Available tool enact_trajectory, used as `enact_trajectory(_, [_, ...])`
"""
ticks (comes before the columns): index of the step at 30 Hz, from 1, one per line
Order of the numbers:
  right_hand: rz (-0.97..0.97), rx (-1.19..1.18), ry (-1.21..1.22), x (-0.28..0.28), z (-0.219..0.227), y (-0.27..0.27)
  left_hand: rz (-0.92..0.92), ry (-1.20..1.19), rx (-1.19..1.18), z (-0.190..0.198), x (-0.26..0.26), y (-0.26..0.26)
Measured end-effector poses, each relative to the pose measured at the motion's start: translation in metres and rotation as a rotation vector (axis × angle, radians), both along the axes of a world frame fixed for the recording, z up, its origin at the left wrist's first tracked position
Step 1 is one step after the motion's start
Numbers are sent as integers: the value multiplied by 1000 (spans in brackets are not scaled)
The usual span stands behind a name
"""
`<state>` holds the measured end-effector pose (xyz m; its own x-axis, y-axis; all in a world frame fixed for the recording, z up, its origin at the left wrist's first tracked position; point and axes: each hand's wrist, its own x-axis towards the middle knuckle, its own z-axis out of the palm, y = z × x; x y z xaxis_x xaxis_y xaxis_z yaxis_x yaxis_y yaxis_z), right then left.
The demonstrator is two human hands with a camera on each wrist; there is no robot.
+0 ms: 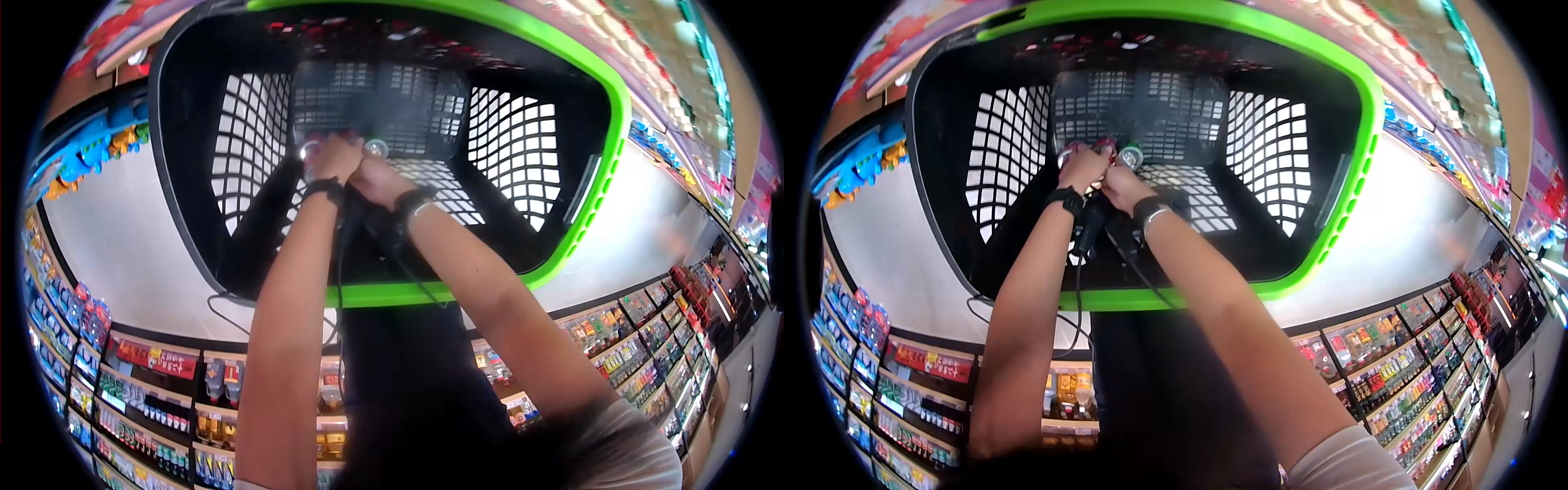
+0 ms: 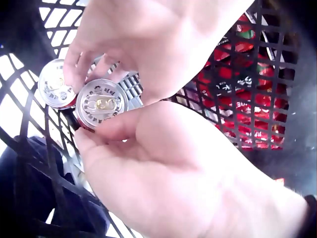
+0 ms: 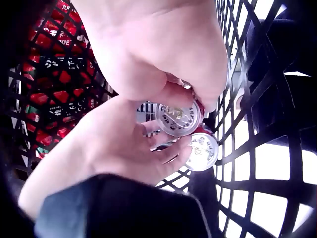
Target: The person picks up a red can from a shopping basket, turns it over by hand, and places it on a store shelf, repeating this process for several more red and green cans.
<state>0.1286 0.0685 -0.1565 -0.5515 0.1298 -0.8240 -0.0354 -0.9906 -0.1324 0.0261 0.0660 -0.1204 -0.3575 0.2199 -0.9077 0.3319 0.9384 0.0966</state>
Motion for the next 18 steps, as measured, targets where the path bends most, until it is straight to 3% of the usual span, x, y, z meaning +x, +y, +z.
enact_trajectory(2, [116,-3,-63,2,2,0,-33,43,-15,8,2,-1])
enact_trajectory(3, [162,-50,-173,-2,44,15,17,73,36,16,4,-3])
enact_trajectory(6, [232,11,-183,-3,91,12,78,79,149,50,3,-11])
enact_trajectory(8, [311,125,-127,9,142,17,97,141,392,72,5,-27])
enact_trajectory(13, [462,430,-122,39,283,47,288,-90,510,211,-27,-54])
enact_trajectory(15, [563,655,-177,45,333,53,607,-308,502,296,-32,-58])
enact_trajectory(16, [767,1491,-71,46,377,61,730,-403,519,366,-41,-57])
enact_trajectory(18, [748,1094,141,26,462,72,712,-481,646,434,-46,-62])
